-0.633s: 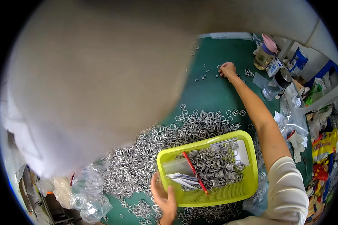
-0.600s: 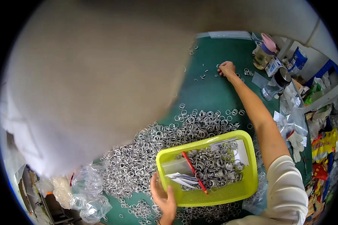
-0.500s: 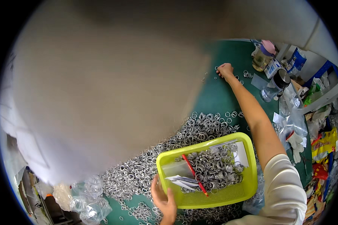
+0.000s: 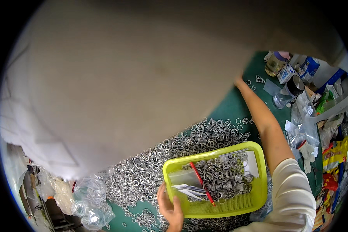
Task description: The person sorts small silver metal rings by hand on a green table and places a portion of them into a yellow basket.
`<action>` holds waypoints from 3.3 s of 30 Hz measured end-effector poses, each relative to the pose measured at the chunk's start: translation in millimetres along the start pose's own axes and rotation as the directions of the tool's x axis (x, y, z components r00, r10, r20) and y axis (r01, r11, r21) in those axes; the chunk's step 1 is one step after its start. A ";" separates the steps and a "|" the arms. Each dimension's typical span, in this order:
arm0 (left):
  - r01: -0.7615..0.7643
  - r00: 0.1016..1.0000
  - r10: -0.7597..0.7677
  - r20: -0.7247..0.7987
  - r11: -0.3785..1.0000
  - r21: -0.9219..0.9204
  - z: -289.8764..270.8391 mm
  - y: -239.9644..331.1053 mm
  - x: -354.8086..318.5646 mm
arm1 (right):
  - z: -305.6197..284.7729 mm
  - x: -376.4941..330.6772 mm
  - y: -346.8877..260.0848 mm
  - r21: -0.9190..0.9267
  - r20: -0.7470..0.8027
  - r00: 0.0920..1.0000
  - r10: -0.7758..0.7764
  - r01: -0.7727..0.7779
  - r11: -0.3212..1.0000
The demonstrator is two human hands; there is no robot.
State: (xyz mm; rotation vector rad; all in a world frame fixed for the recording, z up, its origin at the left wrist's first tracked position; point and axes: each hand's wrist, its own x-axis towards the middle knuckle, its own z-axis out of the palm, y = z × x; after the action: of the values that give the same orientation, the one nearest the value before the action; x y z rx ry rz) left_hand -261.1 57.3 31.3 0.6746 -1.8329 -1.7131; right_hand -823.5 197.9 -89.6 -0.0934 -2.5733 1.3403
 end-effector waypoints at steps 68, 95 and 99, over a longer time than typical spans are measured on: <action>-0.613 0.719 0.162 0.676 0.606 0.507 9.8 44.7 22.5 | -258.7 -356.9 -159.9 -0.002 0.927 0.106 -0.361 0.961 0.277; -0.526 0.788 0.176 0.590 0.691 0.496 5.1 40.0 -5.2 | -251.0 -346.5 -170.2 0.064 0.862 0.465 -0.204 0.299 0.952; -0.526 0.785 0.179 0.593 0.698 0.486 6.1 36.9 -4.2 | -258.1 -342.4 -167.2 0.268 0.893 0.429 -0.136 -0.266 0.926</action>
State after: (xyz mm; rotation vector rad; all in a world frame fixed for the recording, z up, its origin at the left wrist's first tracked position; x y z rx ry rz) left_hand -262.1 67.1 67.6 0.0293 -2.7497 -1.0218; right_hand -421.0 251.0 127.1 0.8745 -2.9811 2.4038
